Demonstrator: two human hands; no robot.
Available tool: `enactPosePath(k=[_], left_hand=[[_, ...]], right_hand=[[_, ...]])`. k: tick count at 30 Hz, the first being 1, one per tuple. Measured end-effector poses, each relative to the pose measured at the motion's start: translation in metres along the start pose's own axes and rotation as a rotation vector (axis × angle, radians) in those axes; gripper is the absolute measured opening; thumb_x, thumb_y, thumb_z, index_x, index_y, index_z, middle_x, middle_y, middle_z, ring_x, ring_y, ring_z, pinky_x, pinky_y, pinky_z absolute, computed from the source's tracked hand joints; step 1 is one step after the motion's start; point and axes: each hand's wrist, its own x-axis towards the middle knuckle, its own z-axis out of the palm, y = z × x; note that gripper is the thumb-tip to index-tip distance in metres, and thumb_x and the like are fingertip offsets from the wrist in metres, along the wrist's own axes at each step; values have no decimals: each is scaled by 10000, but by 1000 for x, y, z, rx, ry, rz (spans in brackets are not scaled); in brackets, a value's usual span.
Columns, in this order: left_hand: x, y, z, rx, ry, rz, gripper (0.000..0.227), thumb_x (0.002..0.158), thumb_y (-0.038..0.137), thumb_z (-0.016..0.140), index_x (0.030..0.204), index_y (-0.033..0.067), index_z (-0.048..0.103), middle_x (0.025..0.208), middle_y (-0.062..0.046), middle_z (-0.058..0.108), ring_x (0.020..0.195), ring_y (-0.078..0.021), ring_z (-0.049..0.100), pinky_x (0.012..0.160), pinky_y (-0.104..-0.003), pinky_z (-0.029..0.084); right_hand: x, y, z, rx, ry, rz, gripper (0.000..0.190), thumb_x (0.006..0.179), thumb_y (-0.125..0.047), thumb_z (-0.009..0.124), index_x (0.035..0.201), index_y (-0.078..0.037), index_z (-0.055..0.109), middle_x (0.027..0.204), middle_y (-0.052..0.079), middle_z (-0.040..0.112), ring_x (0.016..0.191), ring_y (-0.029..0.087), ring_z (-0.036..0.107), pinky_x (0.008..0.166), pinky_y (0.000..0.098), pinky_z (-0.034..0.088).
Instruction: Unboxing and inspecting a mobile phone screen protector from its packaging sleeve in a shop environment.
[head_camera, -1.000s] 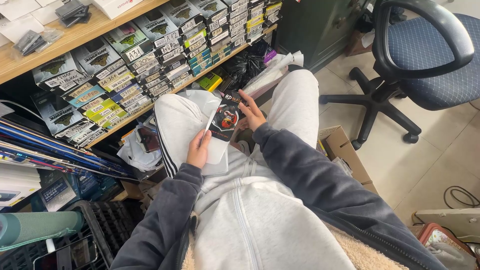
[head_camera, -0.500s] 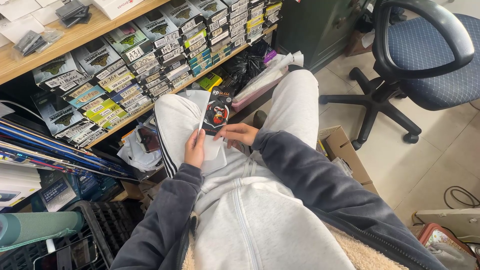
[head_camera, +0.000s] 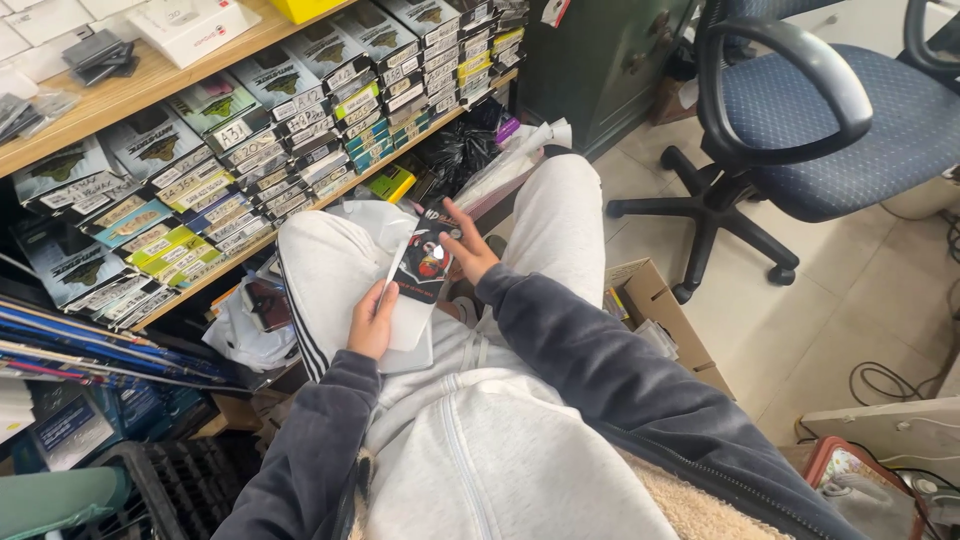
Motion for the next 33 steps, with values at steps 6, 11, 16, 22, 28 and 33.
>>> enactPosePath(k=[6, 11, 16, 22, 28, 33], left_hand=[[9, -20, -3, -16, 67, -4, 412, 1088, 369, 551, 1355, 65, 628, 1308, -136, 651, 1337, -223, 503, 1175, -446, 360], [5, -10, 1, 13, 42, -25, 403, 1089, 401, 543, 1341, 103, 646, 1318, -103, 660, 1337, -216, 520, 1175, -439, 365], [2, -4, 1, 39, -15, -39, 421, 1080, 435, 549, 1310, 103, 668, 1231, -86, 678, 1291, -199, 546, 1165, -451, 370], [4, -9, 0, 58, -30, -65, 395, 1080, 450, 544, 1284, 144, 688, 1165, -53, 696, 1234, -178, 582, 1140, -433, 393], [4, -7, -2, 54, -7, -43, 373, 1101, 413, 514, 1296, 138, 675, 1229, -66, 681, 1276, -161, 539, 1158, -438, 369], [3, -3, 0, 75, -3, -61, 434, 1099, 430, 515, 1335, 91, 648, 1255, -106, 674, 1295, -226, 553, 1170, -458, 357]], right_hand=[[-33, -19, 15, -108, -502, 123, 384, 1032, -367, 597, 1408, -294, 630, 1325, 159, 665, 808, 178, 749, 654, 256, 628], [-14, -1, 11, -26, -387, 130, 365, 1042, -397, 607, 1391, -297, 651, 1251, 196, 686, 796, 226, 758, 675, 303, 650], [1, 4, 1, 50, -37, 63, 463, 1064, -360, 578, 1518, -392, 492, 1534, 124, 494, 1072, 321, 712, 722, 331, 665], [-1, 5, 3, -36, -8, 79, 562, 1071, -383, 548, 1580, -453, 319, 1662, 128, 297, 1161, 344, 655, 761, 340, 661], [-27, -16, 16, -98, -520, 146, 462, 1006, -401, 658, 1452, -321, 572, 1521, 182, 516, 1058, 294, 706, 804, 345, 652], [-28, -14, 8, -38, -380, 156, 451, 1033, -343, 622, 1476, -284, 564, 1459, 213, 544, 923, 230, 737, 766, 307, 654]])
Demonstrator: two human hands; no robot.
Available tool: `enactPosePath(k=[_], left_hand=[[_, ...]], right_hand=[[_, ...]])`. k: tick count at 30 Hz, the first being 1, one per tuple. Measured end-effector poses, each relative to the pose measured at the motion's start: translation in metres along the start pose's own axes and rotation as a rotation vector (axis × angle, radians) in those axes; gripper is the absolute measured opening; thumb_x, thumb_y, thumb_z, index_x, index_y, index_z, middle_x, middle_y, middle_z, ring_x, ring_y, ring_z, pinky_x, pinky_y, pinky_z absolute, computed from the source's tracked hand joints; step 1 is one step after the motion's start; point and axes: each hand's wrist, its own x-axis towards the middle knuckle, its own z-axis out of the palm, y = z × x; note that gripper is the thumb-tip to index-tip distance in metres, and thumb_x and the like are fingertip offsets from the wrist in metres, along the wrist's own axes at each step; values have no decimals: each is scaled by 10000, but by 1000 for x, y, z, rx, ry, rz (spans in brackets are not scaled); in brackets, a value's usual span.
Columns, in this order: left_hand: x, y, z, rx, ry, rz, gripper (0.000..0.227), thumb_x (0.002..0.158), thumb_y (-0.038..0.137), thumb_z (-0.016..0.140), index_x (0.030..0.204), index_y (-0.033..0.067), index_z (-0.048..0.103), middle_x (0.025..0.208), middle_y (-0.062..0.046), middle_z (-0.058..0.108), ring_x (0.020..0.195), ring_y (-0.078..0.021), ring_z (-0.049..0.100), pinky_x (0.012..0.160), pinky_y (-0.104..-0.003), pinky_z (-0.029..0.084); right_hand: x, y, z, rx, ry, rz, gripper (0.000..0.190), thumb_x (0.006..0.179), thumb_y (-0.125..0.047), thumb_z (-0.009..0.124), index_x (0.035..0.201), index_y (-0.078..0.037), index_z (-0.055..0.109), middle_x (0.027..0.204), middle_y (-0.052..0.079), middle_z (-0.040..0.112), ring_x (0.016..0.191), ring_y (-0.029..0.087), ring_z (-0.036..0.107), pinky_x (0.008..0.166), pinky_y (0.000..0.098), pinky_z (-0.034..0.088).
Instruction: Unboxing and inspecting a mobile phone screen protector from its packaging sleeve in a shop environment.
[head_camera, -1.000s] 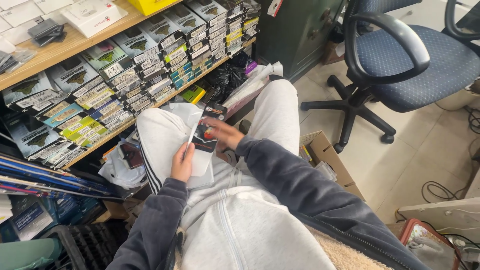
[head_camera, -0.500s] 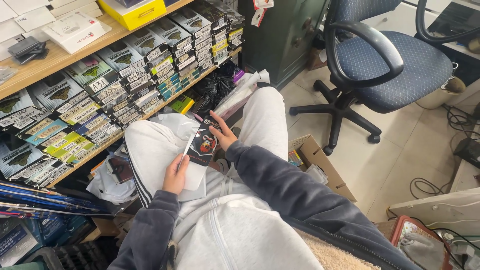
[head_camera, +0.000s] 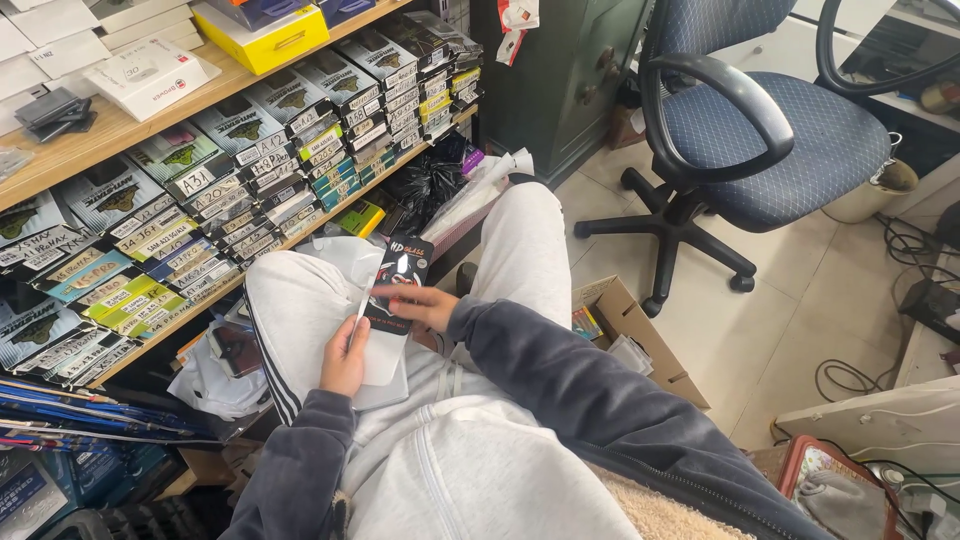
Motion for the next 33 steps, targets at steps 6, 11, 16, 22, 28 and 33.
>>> enactPosePath(k=[6, 11, 16, 22, 28, 33], left_hand=[[1, -5, 1, -27, -15, 17, 409, 1083, 432, 544, 1313, 119, 669, 1205, -82, 692, 1250, -192, 567, 1143, -439, 386], [9, -20, -1, -41, 19, 17, 395, 1093, 438, 530, 1311, 139, 668, 1188, -59, 688, 1232, -182, 572, 1139, -426, 390], [14, -31, -4, -57, 67, 28, 376, 1108, 405, 515, 1318, 128, 659, 1173, -67, 687, 1200, -167, 570, 1125, -425, 402], [17, -31, -4, -50, 91, -3, 382, 1109, 420, 517, 1323, 137, 657, 1149, -59, 682, 1168, -175, 586, 1112, -417, 410], [4, -8, 1, -27, 65, -22, 421, 1088, 459, 541, 1325, 133, 660, 1206, -92, 686, 1222, -217, 591, 1116, -432, 413], [-1, 0, 5, -35, 28, -42, 446, 1072, 472, 550, 1351, 139, 653, 1295, -95, 672, 1325, -234, 543, 1159, -446, 375]], right_hand=[[24, 18, -21, 144, 307, -102, 564, 1088, -312, 542, 1593, -430, 320, 1588, 152, 395, 1119, 347, 685, 762, 374, 677], [13, 12, -7, -42, 108, -63, 524, 1037, -384, 610, 1532, -404, 437, 1560, 66, 457, 1020, 243, 708, 685, 277, 664], [-3, -5, 3, -107, -253, 32, 501, 1049, -341, 572, 1540, -324, 476, 1138, 169, 717, 852, 189, 743, 617, 223, 602], [9, 13, -5, -26, -163, -5, 294, 1063, -308, 577, 1318, -244, 707, 1281, 146, 688, 854, 163, 741, 705, 248, 612], [25, 19, -16, 82, 162, -75, 327, 1029, -354, 664, 1340, -256, 687, 1325, 107, 651, 821, 171, 744, 747, 312, 634], [27, 17, -23, 151, 348, -97, 637, 1064, -360, 606, 1605, -430, 276, 1391, 226, 584, 854, 274, 752, 723, 342, 651]])
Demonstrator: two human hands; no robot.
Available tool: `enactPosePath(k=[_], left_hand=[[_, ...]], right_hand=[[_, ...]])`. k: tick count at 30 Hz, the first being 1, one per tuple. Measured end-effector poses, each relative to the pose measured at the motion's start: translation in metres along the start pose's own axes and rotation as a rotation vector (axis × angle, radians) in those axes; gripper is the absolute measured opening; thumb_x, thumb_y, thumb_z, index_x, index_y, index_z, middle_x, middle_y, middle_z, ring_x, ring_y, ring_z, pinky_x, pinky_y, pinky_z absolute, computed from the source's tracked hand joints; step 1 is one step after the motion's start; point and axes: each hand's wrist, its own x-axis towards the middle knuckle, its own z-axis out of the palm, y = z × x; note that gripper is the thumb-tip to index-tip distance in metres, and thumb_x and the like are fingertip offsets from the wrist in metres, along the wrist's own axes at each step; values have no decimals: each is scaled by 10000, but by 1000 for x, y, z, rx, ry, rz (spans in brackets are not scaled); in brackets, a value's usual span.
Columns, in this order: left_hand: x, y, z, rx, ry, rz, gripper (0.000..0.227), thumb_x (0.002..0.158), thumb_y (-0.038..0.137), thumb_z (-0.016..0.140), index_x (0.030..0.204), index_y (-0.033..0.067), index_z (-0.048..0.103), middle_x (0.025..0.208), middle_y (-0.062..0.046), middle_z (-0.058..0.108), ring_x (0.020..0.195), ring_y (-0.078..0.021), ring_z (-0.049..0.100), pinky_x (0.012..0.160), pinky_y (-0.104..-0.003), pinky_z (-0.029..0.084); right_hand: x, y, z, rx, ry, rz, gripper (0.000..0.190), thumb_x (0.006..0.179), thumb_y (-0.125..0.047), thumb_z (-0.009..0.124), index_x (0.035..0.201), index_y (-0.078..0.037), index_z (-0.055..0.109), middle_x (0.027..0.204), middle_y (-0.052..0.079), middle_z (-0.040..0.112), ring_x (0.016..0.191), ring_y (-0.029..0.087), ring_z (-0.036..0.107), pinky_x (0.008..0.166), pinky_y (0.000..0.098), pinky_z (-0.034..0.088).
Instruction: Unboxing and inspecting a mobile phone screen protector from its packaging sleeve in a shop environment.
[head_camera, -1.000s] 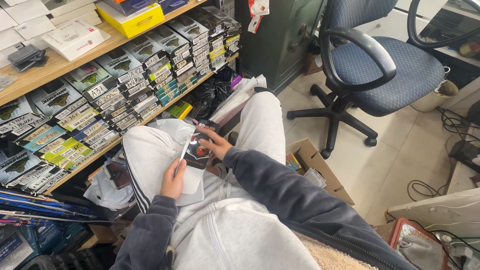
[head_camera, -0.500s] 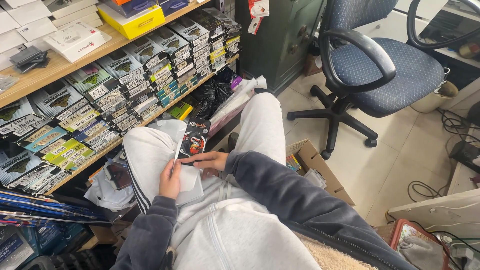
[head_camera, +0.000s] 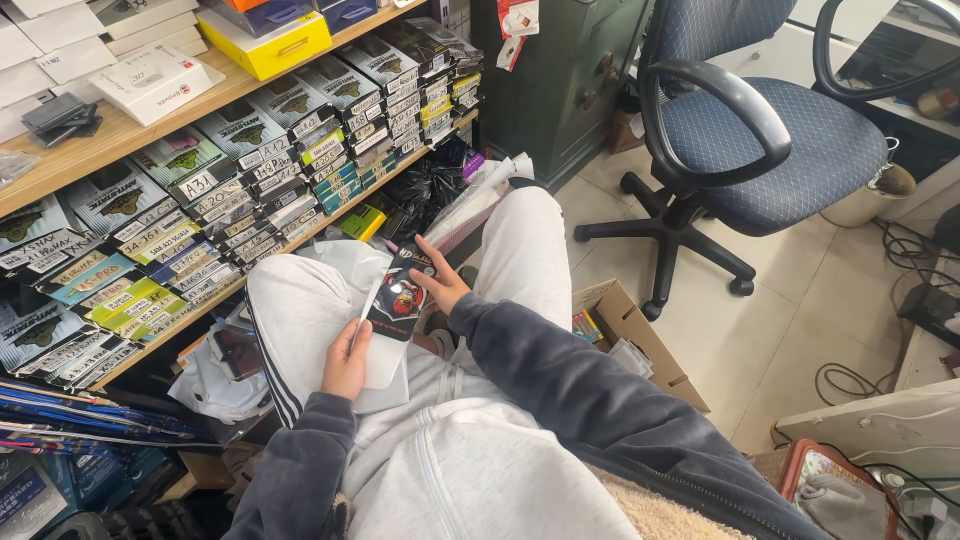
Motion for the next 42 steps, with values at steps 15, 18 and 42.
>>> enactPosePath(k=[15, 18, 42], left_hand=[[19, -30, -7, -60, 98, 25, 436, 1097, 425, 544, 1364, 90, 628, 1285, -129, 660, 1304, -227, 536, 1164, -451, 367], [15, -25, -5, -58, 87, 10, 446, 1090, 437, 549, 1369, 97, 625, 1303, -134, 655, 1327, -237, 527, 1174, -458, 359], [13, -13, -6, -147, 157, -63, 548, 1046, 470, 587, 1435, 84, 585, 1455, -144, 582, 1425, -272, 443, 1213, -432, 329]], right_hand=[[-18, 3, 12, -187, -451, 12, 257, 1057, -340, 592, 1172, -201, 774, 1149, 111, 726, 822, 185, 724, 766, 330, 611], [-23, -21, 17, -102, -220, -28, 280, 1044, -348, 610, 1247, -202, 735, 1108, 121, 693, 764, 186, 720, 722, 327, 612], [-17, -1, 8, -170, -449, -32, 276, 1070, -338, 587, 1117, -141, 775, 1055, 106, 742, 874, 204, 741, 814, 347, 604]])
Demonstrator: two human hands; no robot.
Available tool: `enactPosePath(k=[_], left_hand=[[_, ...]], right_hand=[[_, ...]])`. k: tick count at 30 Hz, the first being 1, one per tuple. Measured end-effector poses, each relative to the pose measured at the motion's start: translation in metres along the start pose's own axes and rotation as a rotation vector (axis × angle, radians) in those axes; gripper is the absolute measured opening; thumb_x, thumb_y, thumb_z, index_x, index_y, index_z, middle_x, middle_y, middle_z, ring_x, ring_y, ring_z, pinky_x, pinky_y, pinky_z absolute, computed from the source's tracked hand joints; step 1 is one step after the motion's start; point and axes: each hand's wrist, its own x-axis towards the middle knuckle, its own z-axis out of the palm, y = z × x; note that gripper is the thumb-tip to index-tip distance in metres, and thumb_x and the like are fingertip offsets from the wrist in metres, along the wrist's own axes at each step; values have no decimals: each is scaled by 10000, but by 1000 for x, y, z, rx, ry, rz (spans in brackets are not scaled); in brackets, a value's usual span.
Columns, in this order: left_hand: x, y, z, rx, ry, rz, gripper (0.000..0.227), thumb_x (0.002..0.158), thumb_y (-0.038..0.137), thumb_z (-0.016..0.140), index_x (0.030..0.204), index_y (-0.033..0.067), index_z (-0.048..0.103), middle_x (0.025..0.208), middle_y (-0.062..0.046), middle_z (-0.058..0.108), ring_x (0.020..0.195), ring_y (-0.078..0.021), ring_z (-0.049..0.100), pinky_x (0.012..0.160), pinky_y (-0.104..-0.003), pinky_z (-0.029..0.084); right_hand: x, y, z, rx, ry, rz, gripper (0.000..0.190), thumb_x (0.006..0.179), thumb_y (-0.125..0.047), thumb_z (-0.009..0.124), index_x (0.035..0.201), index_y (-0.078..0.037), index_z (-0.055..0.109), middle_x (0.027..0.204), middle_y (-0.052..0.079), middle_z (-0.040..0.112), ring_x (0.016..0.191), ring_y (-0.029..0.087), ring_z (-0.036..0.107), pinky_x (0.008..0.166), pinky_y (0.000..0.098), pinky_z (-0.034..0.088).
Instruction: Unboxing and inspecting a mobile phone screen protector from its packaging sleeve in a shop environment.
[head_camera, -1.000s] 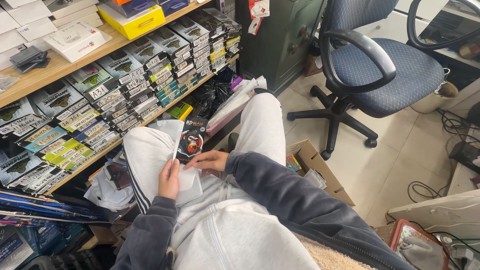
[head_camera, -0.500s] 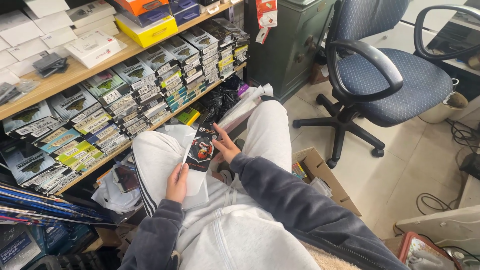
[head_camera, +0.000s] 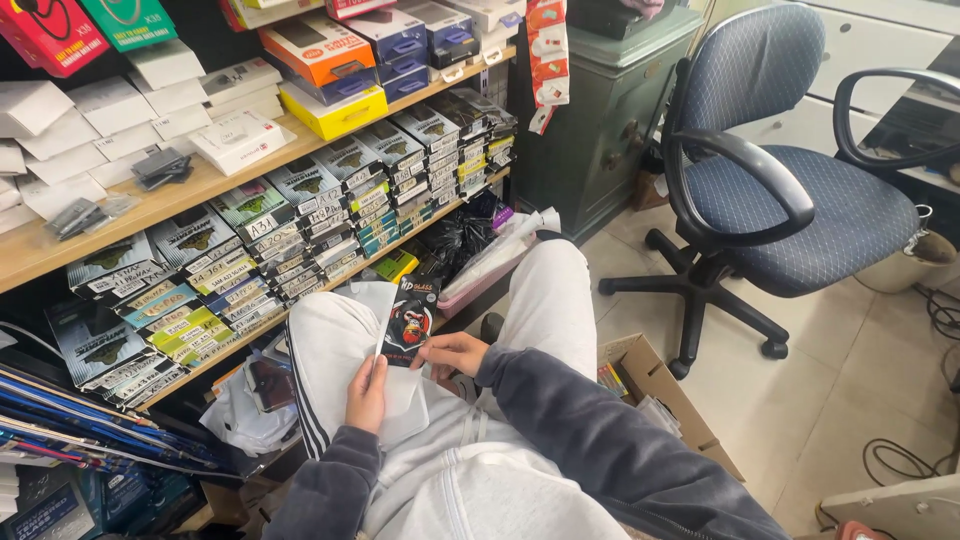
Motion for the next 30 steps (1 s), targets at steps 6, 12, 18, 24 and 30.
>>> enactPosePath(k=[6, 12, 18, 24, 30], left_hand=[[-12, 15, 3, 75, -95, -12, 609, 1032, 520, 568, 1455, 81, 562, 1512, -148, 530, 1464, -265, 386, 1238, -426, 289], [-6, 7, 3, -31, -190, 90, 395, 1003, 245, 556, 1257, -28, 685, 1050, -95, 750, 877, -134, 608, 797, -249, 485], [11, -19, 2, -71, -103, 125, 401, 992, 232, 581, 1281, -28, 684, 1074, -98, 741, 932, -141, 619, 841, -252, 492], [12, -22, 4, -47, -102, 134, 419, 968, 249, 602, 1261, -39, 685, 1123, -108, 766, 974, -151, 657, 876, -261, 507], [6, -10, 7, -57, -168, 6, 478, 957, 264, 605, 1323, -40, 657, 1187, -128, 765, 986, -162, 664, 855, -249, 509]], right_hand=[[7, -3, -9, 93, 395, 3, 421, 1082, -401, 535, 1497, -344, 510, 1126, 127, 644, 780, 226, 738, 737, 366, 625], [6, -18, -1, 171, 529, 51, 681, 1017, -217, 493, 1617, -375, 212, 1116, 126, 682, 649, 117, 593, 529, 222, 472], [-16, -43, 18, 36, -85, 140, 508, 1019, -172, 565, 1519, -251, 514, 1302, 30, 656, 760, 57, 623, 624, 169, 530], [-9, -28, 10, 91, 76, 135, 381, 1040, -255, 579, 1416, -227, 640, 1012, 5, 684, 728, 90, 620, 700, 220, 559], [12, 0, -9, 185, 532, 55, 649, 996, -220, 561, 1580, -392, 335, 1399, 60, 623, 817, 169, 668, 508, 247, 530]])
